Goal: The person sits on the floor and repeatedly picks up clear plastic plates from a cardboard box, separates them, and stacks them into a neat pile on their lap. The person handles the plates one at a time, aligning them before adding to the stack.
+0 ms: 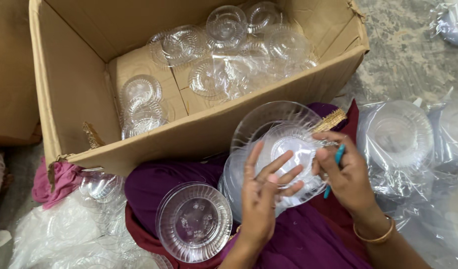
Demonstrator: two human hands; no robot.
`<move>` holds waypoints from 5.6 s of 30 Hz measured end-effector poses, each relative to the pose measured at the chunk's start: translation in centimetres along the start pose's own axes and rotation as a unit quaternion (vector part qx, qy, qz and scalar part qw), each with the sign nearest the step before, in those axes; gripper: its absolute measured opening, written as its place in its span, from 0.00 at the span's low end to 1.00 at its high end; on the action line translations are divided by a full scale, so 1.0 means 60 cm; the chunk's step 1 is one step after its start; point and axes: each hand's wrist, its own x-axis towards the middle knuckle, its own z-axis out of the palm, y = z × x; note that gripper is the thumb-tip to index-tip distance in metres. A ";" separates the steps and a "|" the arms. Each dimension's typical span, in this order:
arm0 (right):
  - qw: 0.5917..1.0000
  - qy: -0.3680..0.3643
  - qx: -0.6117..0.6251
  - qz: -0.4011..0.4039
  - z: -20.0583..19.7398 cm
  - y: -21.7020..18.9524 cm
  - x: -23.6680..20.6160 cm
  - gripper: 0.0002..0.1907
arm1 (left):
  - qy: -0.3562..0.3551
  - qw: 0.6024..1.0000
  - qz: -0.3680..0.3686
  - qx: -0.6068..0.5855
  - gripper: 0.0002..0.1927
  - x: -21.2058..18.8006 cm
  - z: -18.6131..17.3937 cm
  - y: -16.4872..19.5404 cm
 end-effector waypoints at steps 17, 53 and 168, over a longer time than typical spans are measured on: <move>0.944 -0.080 -0.254 -0.192 -0.035 0.054 -0.013 0.49 | 0.065 0.997 -0.024 -0.040 0.32 0.000 0.009 0.020; 0.961 0.004 -0.223 -0.161 0.032 0.055 -0.022 0.51 | 0.134 0.987 0.041 -0.080 0.30 0.012 0.033 -0.038; 0.955 -0.006 -0.241 -0.175 0.040 0.080 -0.007 0.50 | 0.120 0.986 -0.015 -0.113 0.22 -0.003 -0.021 -0.062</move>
